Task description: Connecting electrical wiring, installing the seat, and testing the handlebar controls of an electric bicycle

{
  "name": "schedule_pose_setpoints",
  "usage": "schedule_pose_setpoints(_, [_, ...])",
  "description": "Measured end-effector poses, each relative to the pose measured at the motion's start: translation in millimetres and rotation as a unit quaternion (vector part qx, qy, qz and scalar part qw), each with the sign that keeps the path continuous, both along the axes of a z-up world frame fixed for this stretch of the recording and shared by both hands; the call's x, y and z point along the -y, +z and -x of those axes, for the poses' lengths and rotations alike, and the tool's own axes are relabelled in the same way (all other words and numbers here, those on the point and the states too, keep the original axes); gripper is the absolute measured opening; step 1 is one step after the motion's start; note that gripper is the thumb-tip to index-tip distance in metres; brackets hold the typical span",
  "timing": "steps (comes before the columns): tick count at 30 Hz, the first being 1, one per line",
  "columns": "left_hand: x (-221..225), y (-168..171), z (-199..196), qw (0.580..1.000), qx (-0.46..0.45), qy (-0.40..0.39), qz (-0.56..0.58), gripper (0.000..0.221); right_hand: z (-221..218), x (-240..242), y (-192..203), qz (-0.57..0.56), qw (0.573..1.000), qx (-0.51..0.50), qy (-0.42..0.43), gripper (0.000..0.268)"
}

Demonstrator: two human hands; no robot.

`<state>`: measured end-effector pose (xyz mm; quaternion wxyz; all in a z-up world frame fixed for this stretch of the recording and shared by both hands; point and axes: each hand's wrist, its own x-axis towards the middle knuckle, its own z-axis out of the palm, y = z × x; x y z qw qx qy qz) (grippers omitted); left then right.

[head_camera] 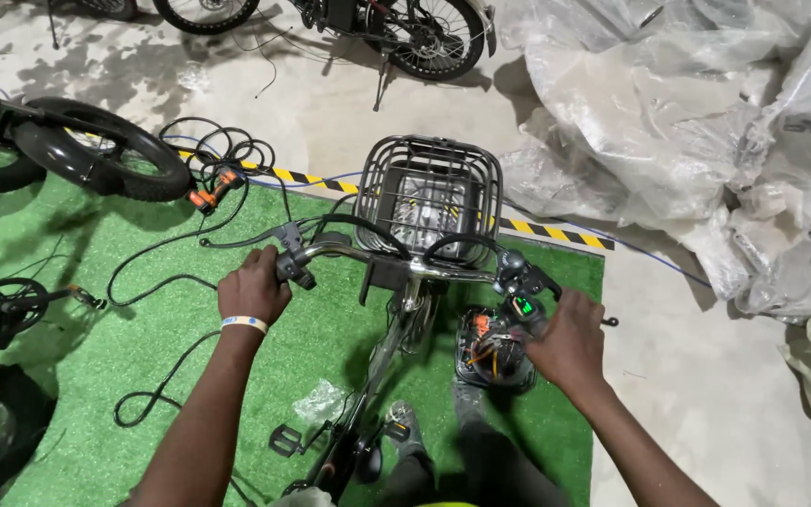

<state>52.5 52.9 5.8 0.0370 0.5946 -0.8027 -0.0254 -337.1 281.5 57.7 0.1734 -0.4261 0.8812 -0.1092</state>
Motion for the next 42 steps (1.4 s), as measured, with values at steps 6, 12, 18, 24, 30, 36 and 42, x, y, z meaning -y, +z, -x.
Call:
schedule_pose_setpoints(6, [-40.4,-9.5,-38.3,0.994,-0.036,0.097,-0.035,0.046,-23.7,20.4,15.7,0.068,0.983,-0.161,0.062,0.067])
schedule_pose_setpoints(12, [-59.5,-6.2,-51.5,0.984,-0.033,0.164,-0.056,0.039,-23.0,46.4,-2.9,0.028,0.983,-0.159,0.082,0.042])
schedule_pose_setpoints(18, [-53.0,-8.1,-52.1,0.981,-0.029,0.187,-0.052,0.030,-10.7,59.0,-29.9,0.066,0.982,-0.147,0.103,0.043])
schedule_pose_setpoints(24, [-53.3,12.1,-49.8,0.974,-0.031,0.208,-0.090,0.023,-32.4,62.2,15.3,0.137,0.960,-0.210,0.125,0.082])
schedule_pose_setpoints(30, [-48.5,19.7,-46.2,0.967,-0.031,0.226,-0.110,0.024,-47.9,60.7,25.9,0.129,0.947,-0.276,0.100,0.059])
schedule_pose_setpoints(36, [-55.0,37.9,-40.2,0.961,-0.044,0.237,-0.137,0.028,-18.9,71.4,-15.1,0.091,0.941,-0.294,0.140,0.048])
schedule_pose_setpoints(42, [-56.7,39.5,-43.1,0.953,-0.053,0.260,-0.145,0.028,-7.2,91.2,-34.7,0.135,0.935,-0.288,0.160,0.045])
